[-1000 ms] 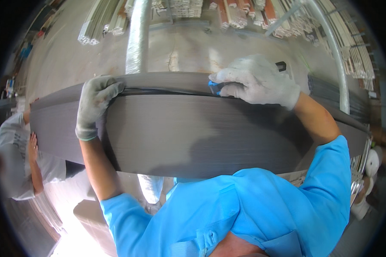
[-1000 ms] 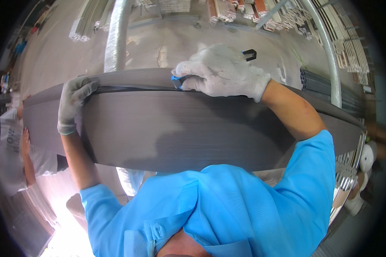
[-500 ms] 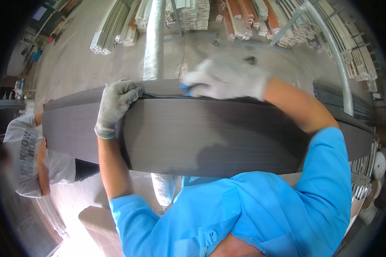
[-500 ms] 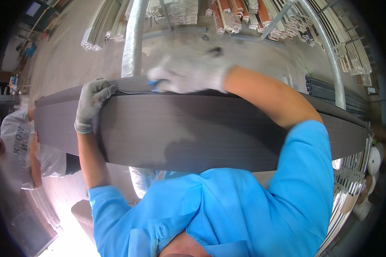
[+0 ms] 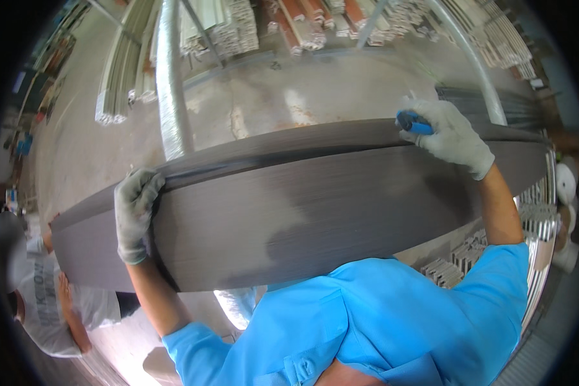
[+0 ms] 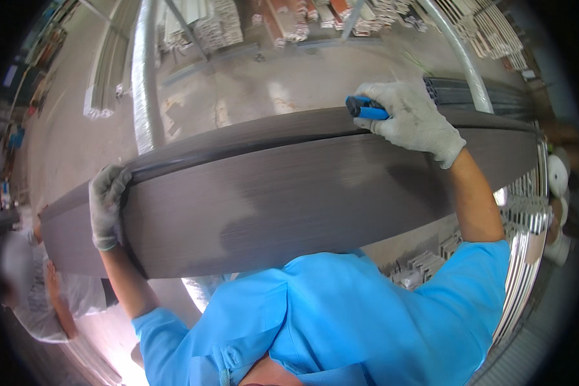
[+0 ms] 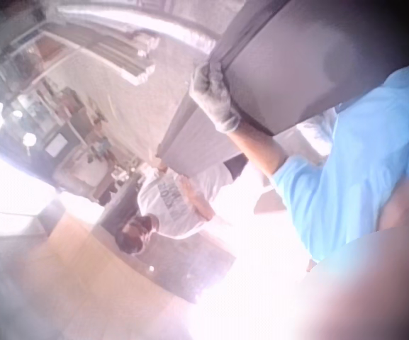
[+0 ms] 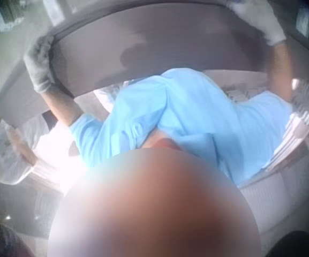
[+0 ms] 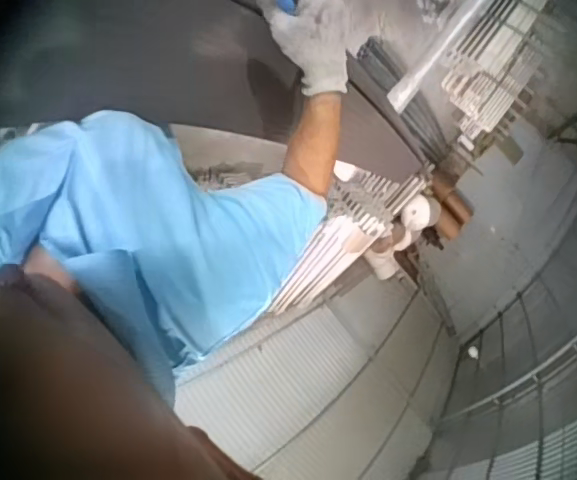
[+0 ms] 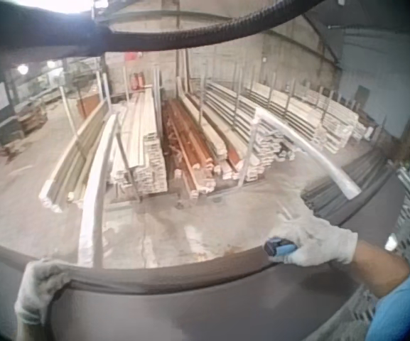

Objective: The person wipes the surface of large flat panels with a cloth, then uses a blue utility knife to scrape or trim edges. They handle multiple panels, moving them between a workbench and a storage rack, and repeat the wiping and scraping steps on each panel.

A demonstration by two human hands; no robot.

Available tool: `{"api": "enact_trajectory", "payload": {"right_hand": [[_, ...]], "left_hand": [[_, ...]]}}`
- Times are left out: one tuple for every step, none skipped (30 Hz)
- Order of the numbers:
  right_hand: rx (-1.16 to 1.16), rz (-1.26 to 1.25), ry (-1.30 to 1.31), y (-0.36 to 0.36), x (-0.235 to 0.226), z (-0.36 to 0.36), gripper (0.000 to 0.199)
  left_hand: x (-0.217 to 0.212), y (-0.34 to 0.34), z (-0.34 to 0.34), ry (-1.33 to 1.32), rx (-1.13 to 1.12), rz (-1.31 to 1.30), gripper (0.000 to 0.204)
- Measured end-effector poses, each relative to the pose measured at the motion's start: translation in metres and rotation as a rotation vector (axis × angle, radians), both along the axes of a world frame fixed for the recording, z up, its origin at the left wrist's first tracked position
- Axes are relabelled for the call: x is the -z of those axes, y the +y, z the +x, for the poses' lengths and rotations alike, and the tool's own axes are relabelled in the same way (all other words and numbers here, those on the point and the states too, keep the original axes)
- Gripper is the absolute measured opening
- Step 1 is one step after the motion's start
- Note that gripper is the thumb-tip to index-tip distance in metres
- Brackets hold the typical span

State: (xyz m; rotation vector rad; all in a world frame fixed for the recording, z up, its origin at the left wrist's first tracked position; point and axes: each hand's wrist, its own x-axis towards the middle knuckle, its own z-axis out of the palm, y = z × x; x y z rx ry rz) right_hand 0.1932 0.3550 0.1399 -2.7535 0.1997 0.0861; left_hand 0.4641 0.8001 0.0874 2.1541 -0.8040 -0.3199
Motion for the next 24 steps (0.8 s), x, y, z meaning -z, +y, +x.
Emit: {"api": "enact_trajectory", "payload": {"right_hand": [[-0.009,-0.039,-0.005,-0.001,0.003,-0.006,0.022],[-0.048,-0.068,-0.035,-0.002,0.007,-0.011,0.022],[-0.055,-0.134,-0.055,-0.001,0.011,-0.016,0.02],[-0.03,-0.144,-0.041,0.0,0.015,-0.018,0.02],[-0.007,-0.154,-0.024,0.001,0.018,-0.018,0.02],[0.071,-0.186,0.057,0.004,0.021,-0.016,0.021],[0.014,-0.156,-0.015,0.006,0.022,-0.013,0.02],[0.015,-0.148,-0.024,0.008,0.022,-0.008,0.019],[0.064,-0.151,0.038,0.013,0.021,-0.003,0.018],[0.017,-0.126,0.018,0.017,0.018,0.001,0.019],[0.015,-0.11,0.066,0.021,0.014,0.005,0.02],[-0.041,-0.071,0.047,0.025,0.008,0.009,0.023],[0.03,-0.122,0.126,0.028,0.003,0.014,0.027],[0.048,-0.152,0.139,0.032,-0.003,0.018,0.032],[0.044,-0.181,0.099,0.036,-0.005,0.022,0.037],[0.07,-0.19,0.099,0.04,-0.007,0.025,0.041],[0.075,-0.204,0.046,0.041,-0.009,0.028,0.045],[0.112,-0.235,0.051,0.042,-0.008,0.031,0.049],[0.098,-0.15,0.076,0.038,-0.009,0.034,0.057],[0.088,-0.094,0.071,0.036,-0.007,0.036,0.058],[0.078,-0.06,0.069,0.031,-0.006,0.038,0.06],[0.079,-0.046,0.072,0.025,-0.003,0.039,0.061],[0.045,-0.016,0.052,0.02,-0.001,0.038,0.064],[0.082,-0.037,0.061,0.016,0.003,0.038,0.064]], "left_hand": [[-0.002,0.001,0.0,0.03,-0.004,0.013,0.02],[-0.003,0.001,0.0,0.053,-0.041,0.063,0.02],[-0.004,0.002,0.001,0.04,0.036,0.056,0.023],[-0.004,0.003,0.002,0.063,0.03,0.055,0.024],[-0.003,0.003,0.002,0.089,0.021,0.055,0.024],[-0.002,0.004,0.003,0.104,0.013,0.066,0.025],[0.0,0.005,0.003,0.111,-0.005,0.058,0.025],[0.001,0.006,0.003,0.105,-0.021,0.06,0.025],[0.002,0.006,0.003,0.105,-0.033,0.058,0.025],[0.004,0.006,0.002,0.106,-0.064,0.06,0.024],[0.005,0.006,0.001,0.11,-0.097,0.059,0.022],[0.005,0.006,0.0,0.129,-0.122,0.057,0.021],[0.005,0.005,-0.001,0.13,-0.123,0.039,0.018],[0.006,0.004,-0.002,0.148,-0.114,0.018,0.016],[0.006,0.003,-0.002,0.184,-0.173,0.027,0.013],[0.006,0.002,-0.003,0.144,-0.089,-0.05,0.01],[0.006,0.001,-0.003,0.121,-0.069,-0.106,0.009],[0.006,0.001,-0.004,0.109,-0.034,-0.15,0.009],[0.005,0.001,-0.004,0.073,-0.018,-0.153,0.011],[0.004,0.002,-0.004,0.045,0.013,-0.143,0.013],[0.002,0.004,-0.004,0.017,0.044,-0.132,0.016],[-0.001,0.007,-0.004,0.103,0.058,-0.153,0.017],[-0.002,0.01,-0.004,0.19,0.071,-0.177,0.019],[-0.006,0.014,-0.003,0.276,0.031,-0.189,0.02]]}}
